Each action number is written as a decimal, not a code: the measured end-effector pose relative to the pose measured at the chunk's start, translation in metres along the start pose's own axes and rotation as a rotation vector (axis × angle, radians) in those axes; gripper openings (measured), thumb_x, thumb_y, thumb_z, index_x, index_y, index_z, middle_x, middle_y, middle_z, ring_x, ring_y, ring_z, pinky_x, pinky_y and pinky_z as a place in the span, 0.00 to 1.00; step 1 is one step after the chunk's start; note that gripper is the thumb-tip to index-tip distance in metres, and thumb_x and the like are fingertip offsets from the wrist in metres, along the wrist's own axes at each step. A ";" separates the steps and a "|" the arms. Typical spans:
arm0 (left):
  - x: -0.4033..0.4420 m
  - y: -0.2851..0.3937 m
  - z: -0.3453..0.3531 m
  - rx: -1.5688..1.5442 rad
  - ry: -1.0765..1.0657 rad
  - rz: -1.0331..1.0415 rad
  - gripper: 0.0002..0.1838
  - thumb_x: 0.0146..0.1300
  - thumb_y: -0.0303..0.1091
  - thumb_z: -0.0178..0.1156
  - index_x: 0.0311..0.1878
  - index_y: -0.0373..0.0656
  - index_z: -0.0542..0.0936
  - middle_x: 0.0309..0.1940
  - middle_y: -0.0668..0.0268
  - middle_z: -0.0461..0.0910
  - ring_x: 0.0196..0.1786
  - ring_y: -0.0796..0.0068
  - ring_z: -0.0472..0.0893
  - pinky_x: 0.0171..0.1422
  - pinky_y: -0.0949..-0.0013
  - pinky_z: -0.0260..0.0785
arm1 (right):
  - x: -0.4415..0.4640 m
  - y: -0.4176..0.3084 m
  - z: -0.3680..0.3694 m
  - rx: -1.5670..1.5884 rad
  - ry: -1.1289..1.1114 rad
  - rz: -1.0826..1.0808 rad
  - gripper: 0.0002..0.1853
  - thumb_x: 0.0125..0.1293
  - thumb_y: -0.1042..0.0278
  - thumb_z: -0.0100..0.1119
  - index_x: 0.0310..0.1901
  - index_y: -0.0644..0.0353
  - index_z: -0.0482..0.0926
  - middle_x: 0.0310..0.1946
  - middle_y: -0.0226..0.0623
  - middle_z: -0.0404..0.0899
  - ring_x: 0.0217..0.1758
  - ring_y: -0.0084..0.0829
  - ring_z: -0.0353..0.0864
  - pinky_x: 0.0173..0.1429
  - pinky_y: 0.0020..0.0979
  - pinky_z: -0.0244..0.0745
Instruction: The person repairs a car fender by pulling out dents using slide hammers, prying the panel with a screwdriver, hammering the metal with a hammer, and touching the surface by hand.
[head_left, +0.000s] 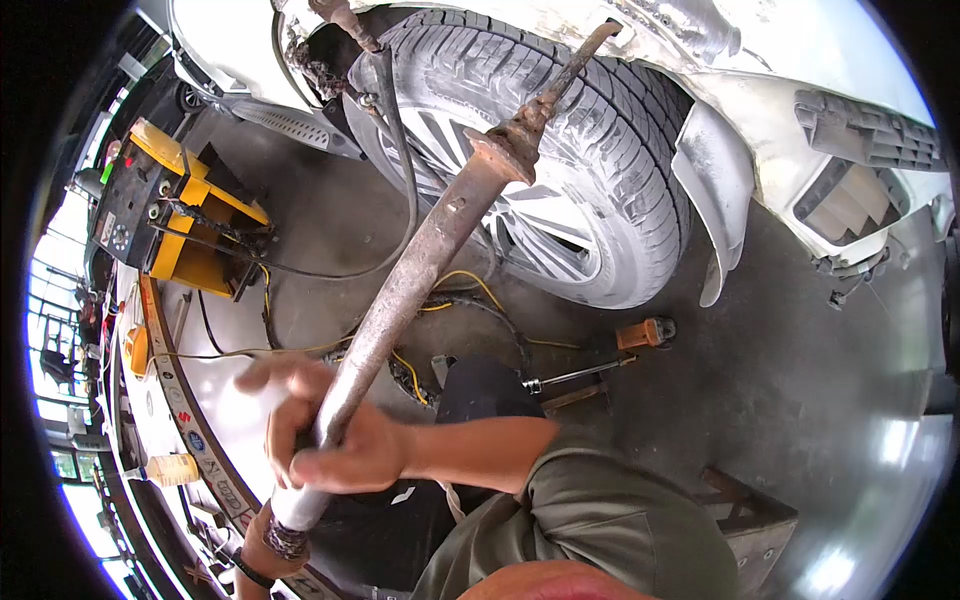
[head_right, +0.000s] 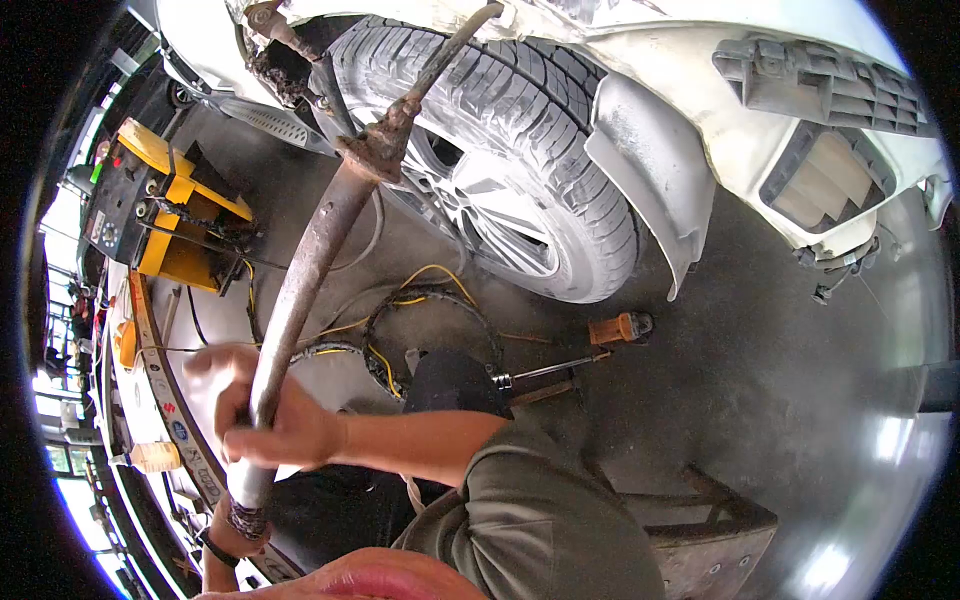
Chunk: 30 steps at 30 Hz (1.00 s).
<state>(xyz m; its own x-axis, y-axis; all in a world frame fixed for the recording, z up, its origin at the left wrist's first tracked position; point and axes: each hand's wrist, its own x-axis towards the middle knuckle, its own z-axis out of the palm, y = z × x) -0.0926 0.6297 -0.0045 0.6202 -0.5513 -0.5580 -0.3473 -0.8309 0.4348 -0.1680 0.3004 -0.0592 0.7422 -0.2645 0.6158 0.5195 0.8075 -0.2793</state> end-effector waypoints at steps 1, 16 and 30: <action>0.002 0.008 -0.004 0.002 0.009 -0.014 0.37 0.42 0.34 0.75 0.61 0.38 0.77 0.45 0.59 0.87 0.47 0.66 0.87 0.56 0.63 0.79 | 0.006 -0.009 -0.005 0.064 -0.005 -0.022 0.39 0.66 0.65 0.67 0.72 0.68 0.56 0.27 0.31 0.81 0.32 0.25 0.82 0.42 0.30 0.79; 0.041 -0.012 -0.039 -0.013 0.017 0.069 0.33 0.41 0.31 0.78 0.53 0.41 0.77 0.33 0.67 0.83 0.34 0.72 0.82 0.43 0.65 0.79 | 0.023 0.007 -0.013 0.000 0.046 -0.098 0.39 0.65 0.69 0.66 0.73 0.65 0.56 0.28 0.33 0.80 0.33 0.25 0.82 0.42 0.32 0.79; 0.046 -0.020 -0.114 0.169 0.053 0.093 0.35 0.39 0.26 0.77 0.56 0.41 0.76 0.36 0.68 0.83 0.38 0.74 0.84 0.46 0.66 0.79 | 0.056 0.054 0.008 -0.070 0.116 -0.123 0.32 0.68 0.71 0.64 0.68 0.62 0.60 0.27 0.28 0.79 0.32 0.23 0.80 0.42 0.30 0.78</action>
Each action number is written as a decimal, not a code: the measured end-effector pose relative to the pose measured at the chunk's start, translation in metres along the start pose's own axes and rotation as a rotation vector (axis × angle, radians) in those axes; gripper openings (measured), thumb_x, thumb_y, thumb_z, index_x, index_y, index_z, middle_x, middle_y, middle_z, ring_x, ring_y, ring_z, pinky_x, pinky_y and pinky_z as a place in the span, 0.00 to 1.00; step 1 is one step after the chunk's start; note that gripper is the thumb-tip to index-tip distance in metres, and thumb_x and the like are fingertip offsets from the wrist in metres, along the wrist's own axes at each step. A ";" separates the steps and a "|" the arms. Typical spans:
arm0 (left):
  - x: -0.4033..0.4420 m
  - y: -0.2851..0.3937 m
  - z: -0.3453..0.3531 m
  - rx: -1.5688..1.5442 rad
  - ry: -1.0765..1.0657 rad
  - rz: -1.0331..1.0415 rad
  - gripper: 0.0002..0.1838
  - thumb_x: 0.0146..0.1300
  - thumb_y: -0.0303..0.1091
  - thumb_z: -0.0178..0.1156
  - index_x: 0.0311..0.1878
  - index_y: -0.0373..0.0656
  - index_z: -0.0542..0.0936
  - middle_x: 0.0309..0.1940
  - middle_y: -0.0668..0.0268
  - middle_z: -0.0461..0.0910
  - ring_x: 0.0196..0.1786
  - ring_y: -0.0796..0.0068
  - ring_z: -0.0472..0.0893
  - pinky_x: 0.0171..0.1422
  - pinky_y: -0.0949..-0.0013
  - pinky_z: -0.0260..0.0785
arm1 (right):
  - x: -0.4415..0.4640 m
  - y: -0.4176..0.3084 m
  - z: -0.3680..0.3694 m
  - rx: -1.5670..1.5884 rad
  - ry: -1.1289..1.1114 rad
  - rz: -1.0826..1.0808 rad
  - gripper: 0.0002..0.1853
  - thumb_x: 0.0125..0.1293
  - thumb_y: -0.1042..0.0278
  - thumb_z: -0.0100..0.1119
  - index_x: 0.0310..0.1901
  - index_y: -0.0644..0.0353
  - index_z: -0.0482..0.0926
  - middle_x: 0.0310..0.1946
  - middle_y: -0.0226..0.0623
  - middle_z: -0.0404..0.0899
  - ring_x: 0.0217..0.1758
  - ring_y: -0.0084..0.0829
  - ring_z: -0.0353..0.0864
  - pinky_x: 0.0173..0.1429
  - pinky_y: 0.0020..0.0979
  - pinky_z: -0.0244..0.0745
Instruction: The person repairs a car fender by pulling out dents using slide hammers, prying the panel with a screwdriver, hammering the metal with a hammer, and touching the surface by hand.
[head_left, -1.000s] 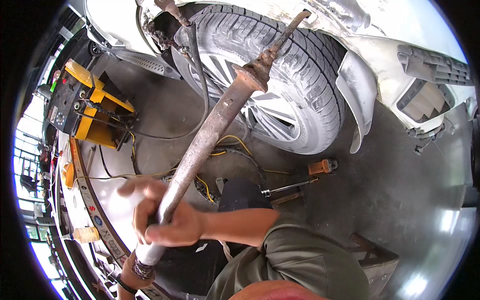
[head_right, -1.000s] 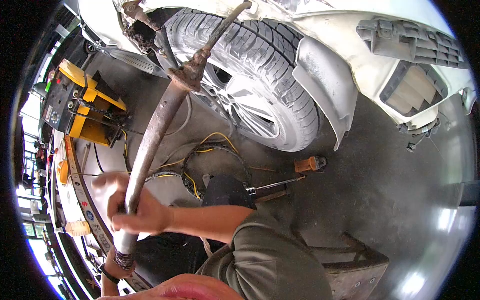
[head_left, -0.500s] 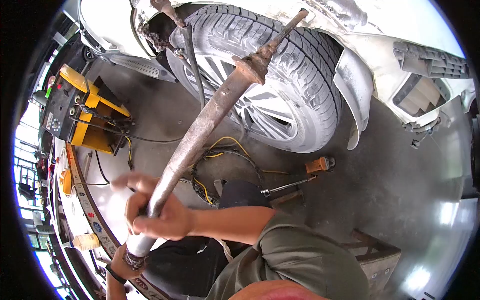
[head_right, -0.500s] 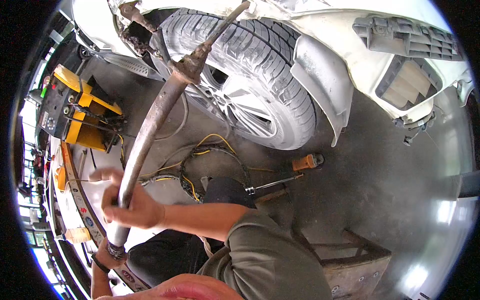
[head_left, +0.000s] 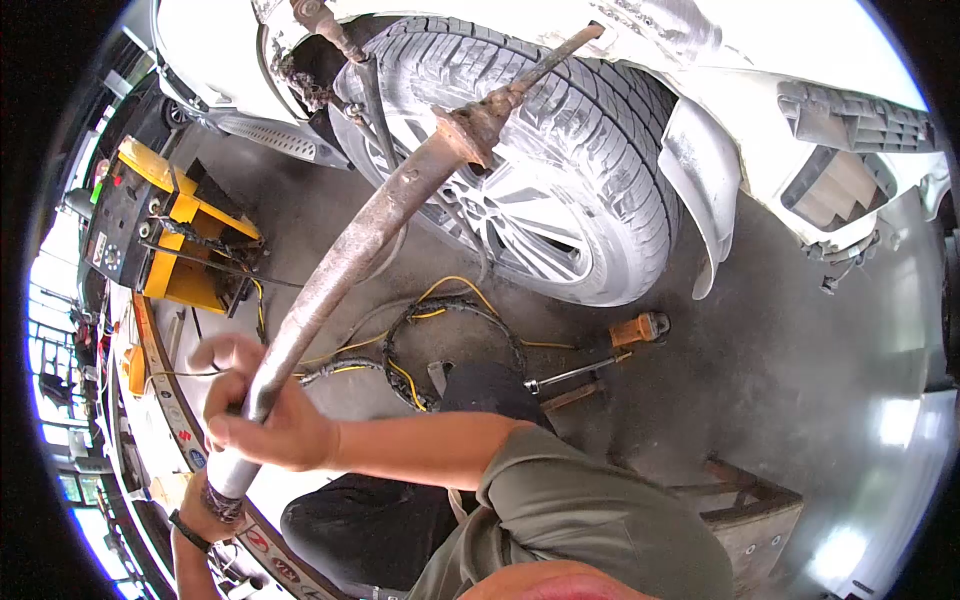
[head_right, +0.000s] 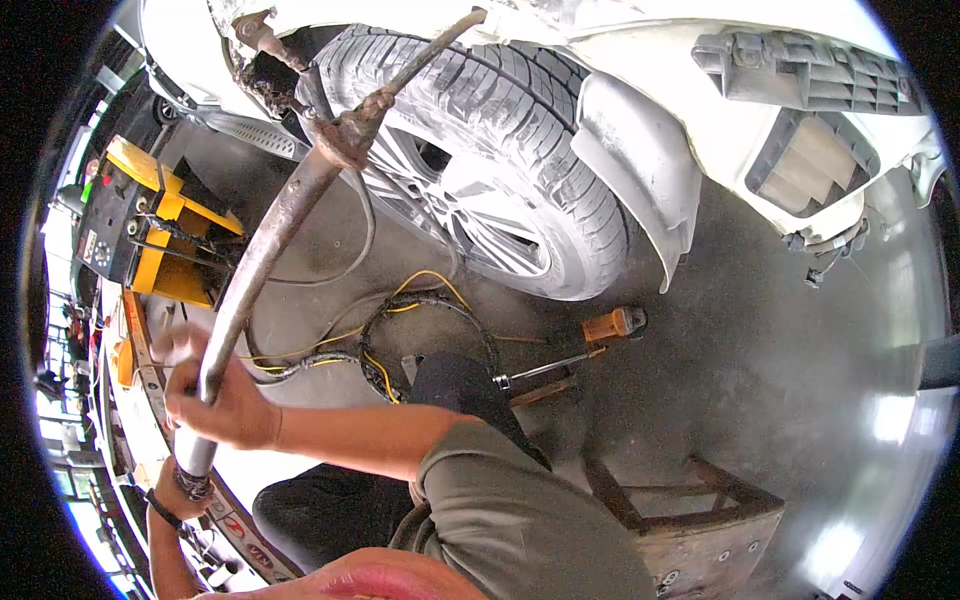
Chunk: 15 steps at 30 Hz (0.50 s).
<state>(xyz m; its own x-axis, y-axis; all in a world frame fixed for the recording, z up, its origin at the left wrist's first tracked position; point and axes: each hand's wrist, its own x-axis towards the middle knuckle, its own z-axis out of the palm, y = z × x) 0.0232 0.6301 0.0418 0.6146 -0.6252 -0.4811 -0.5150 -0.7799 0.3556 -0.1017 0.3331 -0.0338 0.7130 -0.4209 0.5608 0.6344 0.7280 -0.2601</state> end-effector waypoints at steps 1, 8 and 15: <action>0.001 -0.010 -0.008 -0.002 -0.028 -0.027 0.40 0.38 0.25 0.78 0.59 0.41 0.74 0.37 0.68 0.83 0.39 0.75 0.84 0.46 0.66 0.79 | 0.009 -0.006 -0.005 0.069 -0.005 -0.103 0.35 0.67 0.70 0.65 0.71 0.61 0.58 0.27 0.31 0.79 0.31 0.25 0.81 0.40 0.32 0.80; 0.007 -0.005 -0.031 0.148 -0.090 0.022 0.40 0.36 0.27 0.80 0.59 0.41 0.75 0.37 0.63 0.84 0.40 0.68 0.86 0.47 0.64 0.80 | 0.016 0.003 -0.003 0.123 0.133 -0.211 0.14 0.69 0.73 0.62 0.50 0.55 0.69 0.32 0.31 0.77 0.35 0.23 0.80 0.42 0.31 0.80; 0.016 0.028 -0.043 0.186 0.011 -0.080 0.36 0.43 0.28 0.77 0.58 0.40 0.73 0.41 0.62 0.83 0.44 0.64 0.84 0.51 0.62 0.80 | 0.019 0.034 0.016 0.089 0.047 -0.102 0.13 0.70 0.75 0.61 0.49 0.56 0.66 0.28 0.27 0.71 0.32 0.19 0.73 0.38 0.28 0.72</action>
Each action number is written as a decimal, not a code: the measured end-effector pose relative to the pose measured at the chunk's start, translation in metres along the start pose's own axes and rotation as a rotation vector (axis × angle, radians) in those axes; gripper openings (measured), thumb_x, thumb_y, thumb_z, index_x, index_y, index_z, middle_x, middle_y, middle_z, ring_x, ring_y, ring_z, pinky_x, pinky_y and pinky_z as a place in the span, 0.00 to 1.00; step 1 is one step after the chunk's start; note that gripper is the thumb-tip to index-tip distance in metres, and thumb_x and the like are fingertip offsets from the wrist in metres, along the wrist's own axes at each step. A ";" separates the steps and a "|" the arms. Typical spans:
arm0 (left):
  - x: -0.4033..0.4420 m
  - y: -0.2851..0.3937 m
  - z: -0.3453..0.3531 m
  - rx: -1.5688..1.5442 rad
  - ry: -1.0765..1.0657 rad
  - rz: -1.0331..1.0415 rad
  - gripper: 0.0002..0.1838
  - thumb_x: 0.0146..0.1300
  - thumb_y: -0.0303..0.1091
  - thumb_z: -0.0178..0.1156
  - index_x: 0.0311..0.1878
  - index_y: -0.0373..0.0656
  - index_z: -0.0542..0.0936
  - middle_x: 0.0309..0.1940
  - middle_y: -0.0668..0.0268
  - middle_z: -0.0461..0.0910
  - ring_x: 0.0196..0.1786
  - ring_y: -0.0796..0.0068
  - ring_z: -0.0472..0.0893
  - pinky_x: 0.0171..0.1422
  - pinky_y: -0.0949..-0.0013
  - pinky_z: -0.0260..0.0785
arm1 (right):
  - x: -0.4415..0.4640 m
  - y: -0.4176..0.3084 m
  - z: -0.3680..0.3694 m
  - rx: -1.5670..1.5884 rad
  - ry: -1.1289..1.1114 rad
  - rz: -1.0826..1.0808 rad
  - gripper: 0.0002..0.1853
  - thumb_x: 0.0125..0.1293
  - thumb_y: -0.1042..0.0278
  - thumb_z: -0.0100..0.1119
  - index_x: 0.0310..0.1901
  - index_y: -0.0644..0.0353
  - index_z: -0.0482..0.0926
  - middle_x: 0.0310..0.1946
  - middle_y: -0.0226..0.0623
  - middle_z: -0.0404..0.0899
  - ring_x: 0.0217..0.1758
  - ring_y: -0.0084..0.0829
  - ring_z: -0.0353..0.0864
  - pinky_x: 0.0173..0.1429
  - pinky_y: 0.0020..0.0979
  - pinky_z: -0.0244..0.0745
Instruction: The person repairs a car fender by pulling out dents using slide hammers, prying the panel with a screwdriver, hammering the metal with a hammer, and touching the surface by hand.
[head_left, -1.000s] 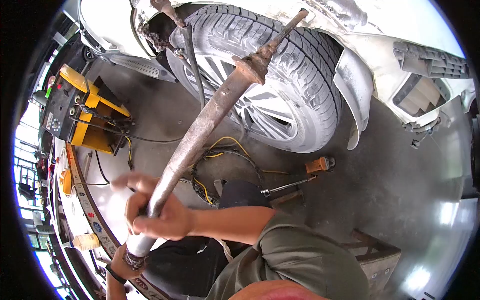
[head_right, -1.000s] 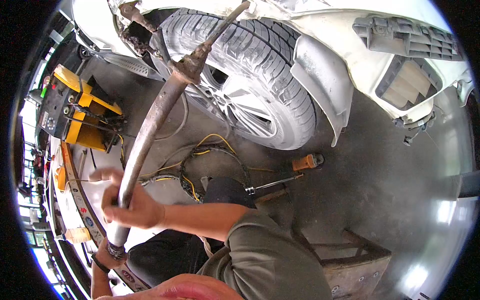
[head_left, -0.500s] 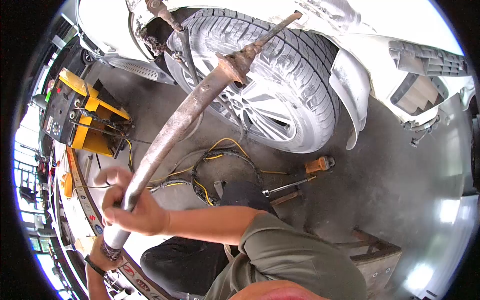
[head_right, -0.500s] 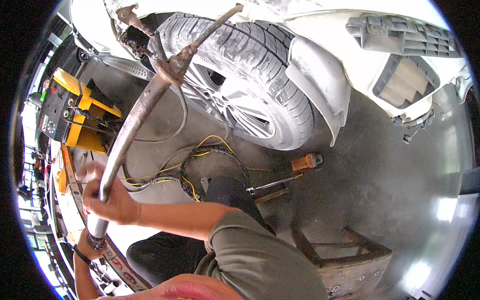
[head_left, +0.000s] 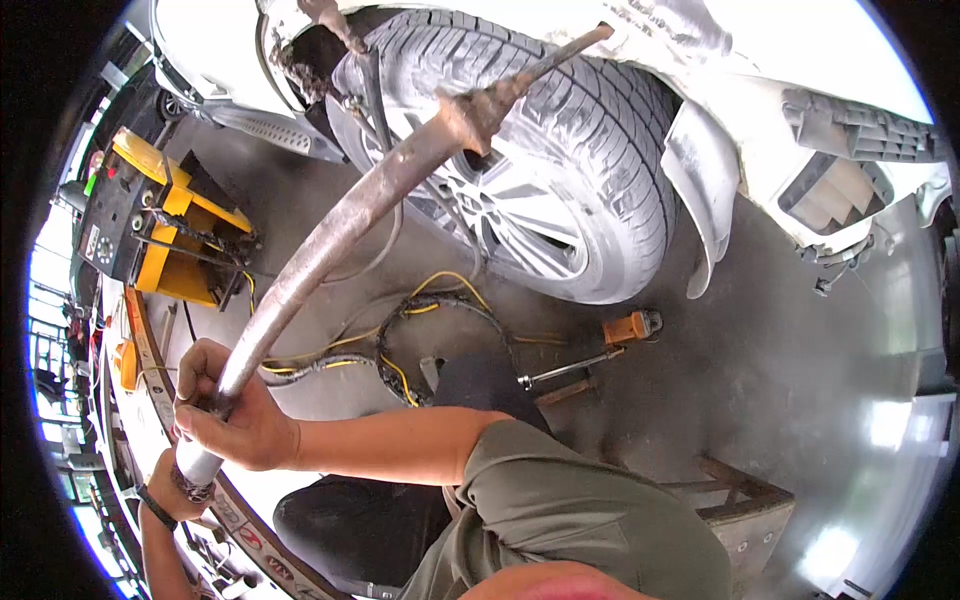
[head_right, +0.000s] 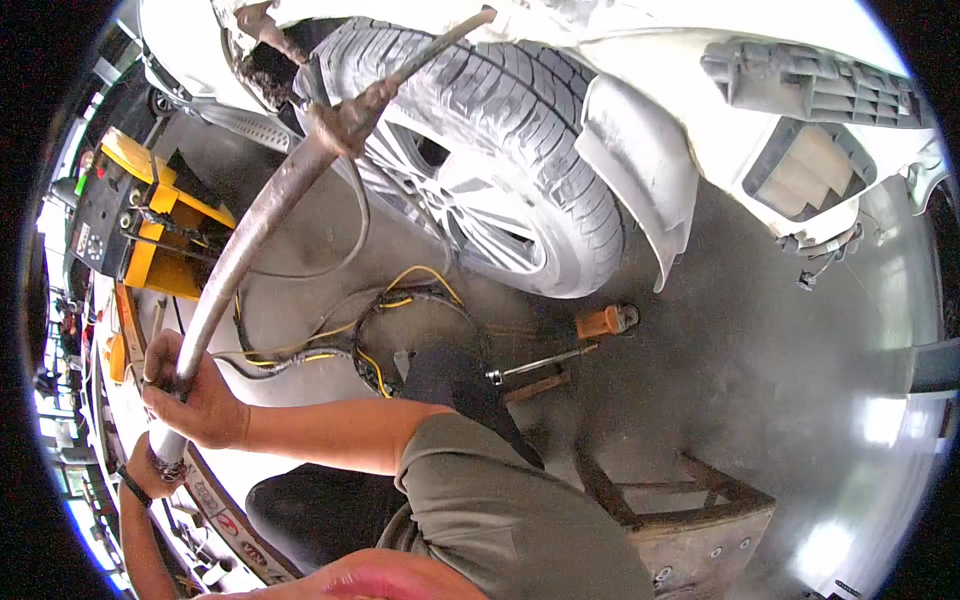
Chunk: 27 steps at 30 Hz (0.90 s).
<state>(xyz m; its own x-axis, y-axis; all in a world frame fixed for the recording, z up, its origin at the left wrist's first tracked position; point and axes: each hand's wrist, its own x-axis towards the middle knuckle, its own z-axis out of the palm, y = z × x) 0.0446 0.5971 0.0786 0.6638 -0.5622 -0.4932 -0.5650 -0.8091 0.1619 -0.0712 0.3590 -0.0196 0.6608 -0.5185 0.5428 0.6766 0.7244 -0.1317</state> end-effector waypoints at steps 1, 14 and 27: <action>0.003 0.008 0.002 -0.056 0.053 0.016 0.31 0.41 0.26 0.76 0.52 0.41 0.76 0.37 0.64 0.84 0.40 0.67 0.84 0.47 0.64 0.80 | 0.003 0.000 -0.003 -0.041 -0.005 -0.022 0.14 0.70 0.75 0.61 0.50 0.56 0.65 0.28 0.27 0.71 0.32 0.19 0.73 0.38 0.29 0.72; 0.009 -0.060 0.006 0.054 0.267 0.183 0.35 0.33 0.27 0.80 0.52 0.42 0.80 0.35 0.64 0.85 0.38 0.67 0.85 0.50 0.63 0.80 | 0.022 -0.026 -0.011 -0.003 0.194 -0.187 0.14 0.66 0.75 0.62 0.48 0.56 0.68 0.30 0.29 0.74 0.31 0.21 0.79 0.37 0.28 0.78; 0.026 -0.003 0.076 -0.222 0.065 0.061 0.33 0.48 0.26 0.74 0.60 0.38 0.76 0.44 0.64 0.84 0.46 0.70 0.84 0.51 0.64 0.79 | -0.014 -0.038 -0.036 -0.108 -0.018 0.213 0.11 0.80 0.60 0.54 0.42 0.59 0.76 0.28 0.29 0.77 0.32 0.18 0.75 0.38 0.25 0.71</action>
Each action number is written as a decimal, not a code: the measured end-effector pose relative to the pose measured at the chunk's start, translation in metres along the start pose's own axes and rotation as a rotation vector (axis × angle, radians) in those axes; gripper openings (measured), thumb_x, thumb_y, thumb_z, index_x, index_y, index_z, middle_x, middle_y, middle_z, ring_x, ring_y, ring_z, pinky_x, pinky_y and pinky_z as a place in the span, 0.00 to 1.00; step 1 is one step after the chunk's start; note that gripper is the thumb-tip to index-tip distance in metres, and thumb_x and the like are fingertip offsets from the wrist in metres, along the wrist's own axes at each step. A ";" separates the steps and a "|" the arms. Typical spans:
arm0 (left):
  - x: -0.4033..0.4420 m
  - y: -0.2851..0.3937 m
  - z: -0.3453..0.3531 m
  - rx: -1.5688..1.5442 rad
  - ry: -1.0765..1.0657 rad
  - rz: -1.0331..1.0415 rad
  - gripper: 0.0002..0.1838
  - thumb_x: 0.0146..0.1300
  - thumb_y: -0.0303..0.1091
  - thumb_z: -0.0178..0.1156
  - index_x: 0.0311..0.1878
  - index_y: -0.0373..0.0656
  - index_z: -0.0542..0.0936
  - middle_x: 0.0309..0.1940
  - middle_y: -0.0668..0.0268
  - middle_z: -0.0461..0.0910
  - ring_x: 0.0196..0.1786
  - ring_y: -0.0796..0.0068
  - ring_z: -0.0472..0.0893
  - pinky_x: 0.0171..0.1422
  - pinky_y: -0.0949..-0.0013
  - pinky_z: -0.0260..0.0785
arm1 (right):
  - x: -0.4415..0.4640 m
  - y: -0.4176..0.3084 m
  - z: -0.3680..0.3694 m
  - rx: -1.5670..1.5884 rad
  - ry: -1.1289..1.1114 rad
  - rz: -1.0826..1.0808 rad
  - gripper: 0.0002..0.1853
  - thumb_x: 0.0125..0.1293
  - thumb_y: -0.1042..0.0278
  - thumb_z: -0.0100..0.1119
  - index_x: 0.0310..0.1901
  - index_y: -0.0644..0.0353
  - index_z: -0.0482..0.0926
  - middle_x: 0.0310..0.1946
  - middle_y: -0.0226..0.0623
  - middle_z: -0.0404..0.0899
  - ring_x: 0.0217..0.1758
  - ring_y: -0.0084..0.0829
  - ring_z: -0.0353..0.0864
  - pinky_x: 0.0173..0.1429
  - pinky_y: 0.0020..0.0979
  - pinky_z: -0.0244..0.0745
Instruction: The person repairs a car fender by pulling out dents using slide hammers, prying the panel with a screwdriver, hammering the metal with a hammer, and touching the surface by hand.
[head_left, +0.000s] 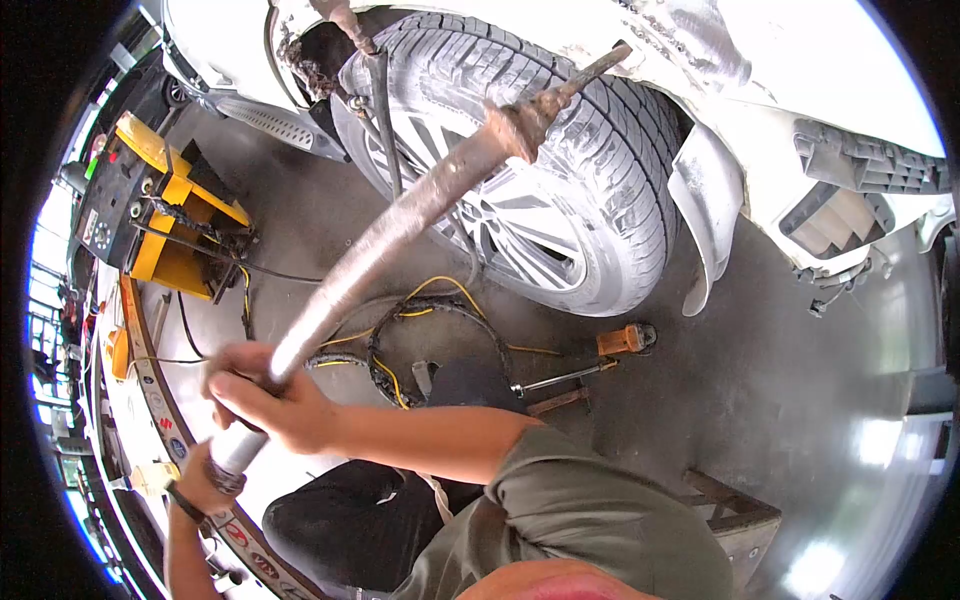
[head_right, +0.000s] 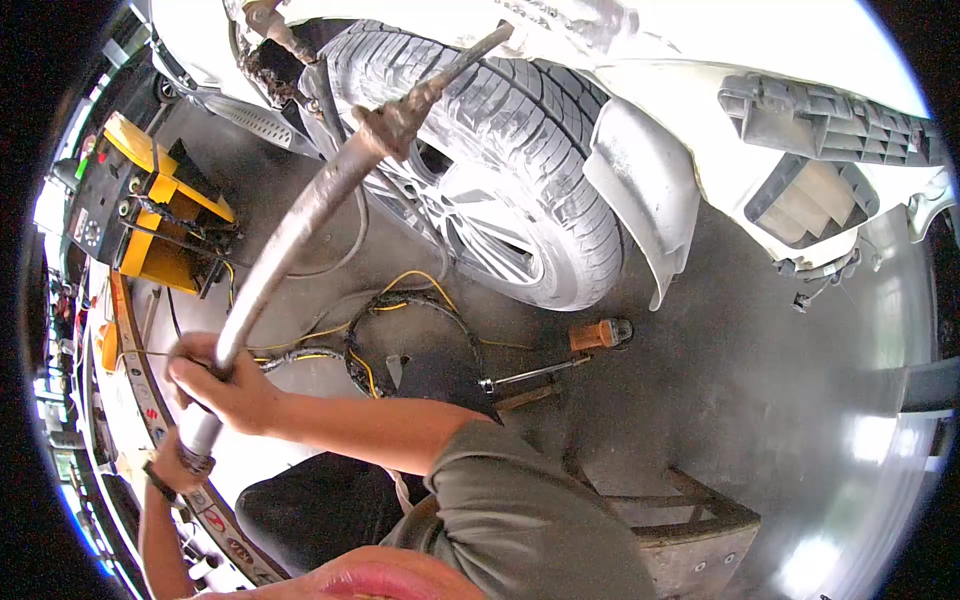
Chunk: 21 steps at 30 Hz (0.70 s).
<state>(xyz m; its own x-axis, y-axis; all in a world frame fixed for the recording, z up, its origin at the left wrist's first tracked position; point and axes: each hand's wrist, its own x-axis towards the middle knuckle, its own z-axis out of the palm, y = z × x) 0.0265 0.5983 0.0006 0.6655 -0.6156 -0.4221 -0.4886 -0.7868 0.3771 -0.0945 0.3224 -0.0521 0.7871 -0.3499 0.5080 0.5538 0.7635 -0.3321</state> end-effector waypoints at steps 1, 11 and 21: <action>0.000 0.025 0.020 -0.109 -0.030 -0.096 0.32 0.48 0.26 0.75 0.60 0.37 0.77 0.44 0.64 0.86 0.46 0.69 0.85 0.52 0.63 0.80 | -0.011 0.000 -0.005 0.002 0.031 0.046 0.12 0.81 0.60 0.54 0.42 0.59 0.77 0.28 0.29 0.77 0.32 0.18 0.75 0.38 0.24 0.69; -0.051 0.066 0.142 -0.128 0.059 0.030 0.26 0.51 0.33 0.74 0.52 0.36 0.78 0.39 0.52 0.86 0.40 0.55 0.88 0.48 0.59 0.80 | -0.079 -0.061 -0.018 -0.127 -0.116 0.373 0.16 0.83 0.57 0.52 0.43 0.62 0.79 0.27 0.26 0.77 0.33 0.18 0.76 0.39 0.26 0.69; -0.110 0.007 0.120 -0.630 -0.601 0.120 0.36 0.58 0.35 0.74 0.69 0.38 0.73 0.52 0.62 0.83 0.53 0.71 0.82 0.56 0.63 0.76 | -0.093 -0.093 0.020 -0.062 -0.271 0.412 0.18 0.76 0.57 0.60 0.55 0.65 0.81 0.35 0.31 0.83 0.40 0.21 0.79 0.46 0.27 0.71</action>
<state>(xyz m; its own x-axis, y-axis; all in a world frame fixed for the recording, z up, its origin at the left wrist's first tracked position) -0.1177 0.6551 -0.0494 0.1334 -0.7519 -0.6456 -0.0158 -0.6530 0.7572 -0.2245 0.2946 -0.0522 0.8494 0.1343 0.5103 0.2332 0.7720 -0.5913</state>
